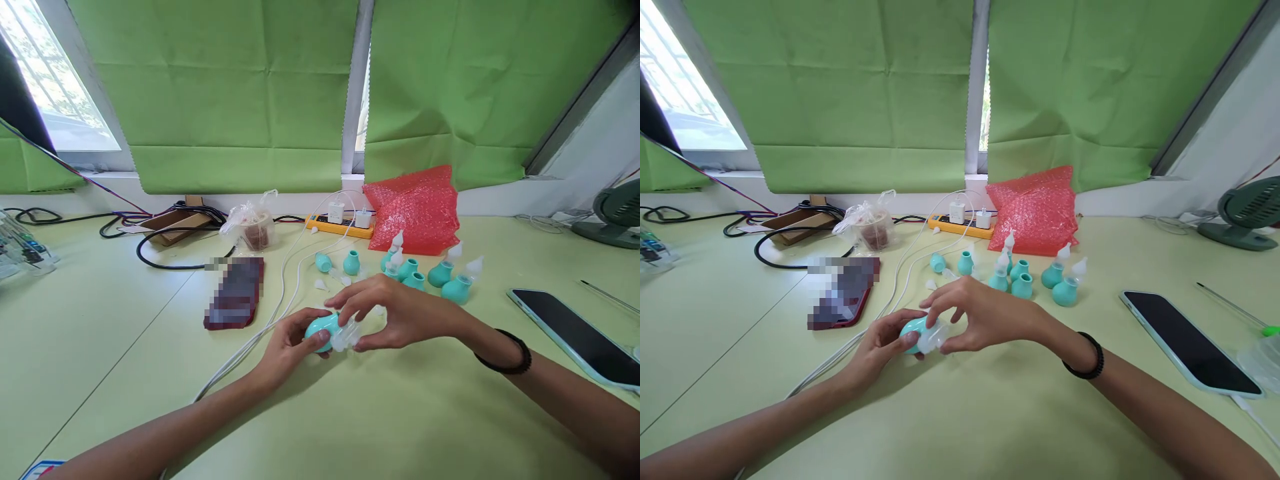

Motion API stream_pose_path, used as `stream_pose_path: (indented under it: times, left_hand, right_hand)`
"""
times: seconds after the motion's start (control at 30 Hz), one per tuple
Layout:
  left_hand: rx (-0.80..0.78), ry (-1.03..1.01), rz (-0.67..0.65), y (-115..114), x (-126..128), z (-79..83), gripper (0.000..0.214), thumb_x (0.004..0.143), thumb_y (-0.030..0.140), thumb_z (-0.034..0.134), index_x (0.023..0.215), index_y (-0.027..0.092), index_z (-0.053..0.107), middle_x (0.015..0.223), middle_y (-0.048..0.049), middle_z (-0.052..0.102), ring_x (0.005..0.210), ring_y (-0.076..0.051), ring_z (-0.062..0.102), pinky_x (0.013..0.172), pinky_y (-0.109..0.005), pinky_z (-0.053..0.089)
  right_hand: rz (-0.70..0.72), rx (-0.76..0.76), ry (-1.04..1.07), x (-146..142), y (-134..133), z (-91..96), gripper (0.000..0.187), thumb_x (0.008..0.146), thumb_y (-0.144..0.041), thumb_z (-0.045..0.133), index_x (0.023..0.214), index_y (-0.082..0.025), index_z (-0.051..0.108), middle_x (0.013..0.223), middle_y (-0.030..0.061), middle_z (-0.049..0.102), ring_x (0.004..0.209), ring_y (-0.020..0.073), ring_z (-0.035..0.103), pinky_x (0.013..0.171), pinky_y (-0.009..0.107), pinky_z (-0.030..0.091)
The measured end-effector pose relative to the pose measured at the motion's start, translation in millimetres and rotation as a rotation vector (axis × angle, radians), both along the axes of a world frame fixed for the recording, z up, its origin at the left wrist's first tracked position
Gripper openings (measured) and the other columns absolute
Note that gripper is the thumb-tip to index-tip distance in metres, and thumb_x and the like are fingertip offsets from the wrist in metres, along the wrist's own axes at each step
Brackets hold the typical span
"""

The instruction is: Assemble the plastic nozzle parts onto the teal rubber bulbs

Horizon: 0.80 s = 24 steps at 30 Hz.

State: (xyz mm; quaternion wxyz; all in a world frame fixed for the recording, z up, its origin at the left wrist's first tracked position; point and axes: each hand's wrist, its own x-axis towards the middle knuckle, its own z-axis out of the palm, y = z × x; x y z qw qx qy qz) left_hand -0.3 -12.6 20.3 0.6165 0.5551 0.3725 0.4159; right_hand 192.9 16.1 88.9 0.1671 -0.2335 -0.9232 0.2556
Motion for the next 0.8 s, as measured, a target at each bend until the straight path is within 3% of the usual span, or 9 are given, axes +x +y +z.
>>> stream_pose_path:
  times: [0.1, 0.2, 0.4, 0.6, 0.8]
  left_hand:
    - [0.001, 0.002, 0.087, 1.5, -0.3, -1.4, 0.030, 0.064, 0.032, 0.066, 0.087, 0.015, 0.057, 0.075, -0.0021, 0.060, 0.064, -0.015, 0.056, 0.062, -0.026, 0.046]
    - [0.003, 0.008, 0.056, 1.7, -1.2, -3.5, 0.028, 0.063, 0.028, 0.065, 0.087, 0.016, 0.056, 0.079, -0.0006, 0.057, 0.062, -0.013, 0.056, 0.063, -0.026, 0.045]
    - [0.031, 0.064, -0.035, -0.2, -1.9, -4.0, 0.027, 0.066, 0.030, 0.059, 0.088, 0.015, 0.057, 0.071, 0.0003, 0.056, 0.055, -0.013, 0.055, 0.059, -0.025, 0.042]
    - [0.026, 0.151, 0.024, -1.1, -0.6, -3.8, 0.031, 0.061, 0.035, 0.066, 0.082, 0.014, 0.055, 0.051, 0.0044, 0.050, 0.043, -0.009, 0.046, 0.045, -0.020, 0.038]
    - [0.089, 0.247, 0.063, -0.4, 0.3, -10.4, 0.028, 0.063, 0.036, 0.066, 0.078, 0.014, 0.058, 0.053, 0.0034, 0.050, 0.039, -0.008, 0.044, 0.038, -0.019, 0.036]
  right_hand:
    - [-0.137, 0.043, 0.006, 10.3, 3.9, 5.4, 0.026, 0.063, -0.027, 0.066, 0.088, -0.019, 0.065, 0.091, 0.0035, 0.066, 0.076, 0.0145, 0.061, 0.063, 0.021, 0.052]
    - [-0.197, 0.082, -0.003, 15.2, 7.1, 7.3, 0.028, 0.063, -0.032, 0.066, 0.087, -0.016, 0.067, 0.075, 0.0031, 0.068, 0.062, 0.0128, 0.062, 0.057, 0.021, 0.053]
    - [-0.103, 0.123, 0.007, 4.9, 6.9, -3.6, 0.026, 0.065, -0.032, 0.065, 0.086, -0.017, 0.067, 0.068, 0.0026, 0.067, 0.057, 0.0114, 0.060, 0.055, 0.021, 0.049]
    - [-0.079, 0.109, 0.064, -0.3, 8.4, -11.8, 0.027, 0.065, -0.033, 0.065, 0.087, -0.017, 0.067, 0.066, 0.0019, 0.067, 0.057, 0.0111, 0.060, 0.054, 0.021, 0.048]
    - [-0.054, -0.026, 0.082, -2.9, 12.1, -19.9, 0.030, 0.064, -0.033, 0.066, 0.087, -0.014, 0.067, 0.066, 0.0036, 0.067, 0.057, 0.0124, 0.061, 0.054, 0.021, 0.050]
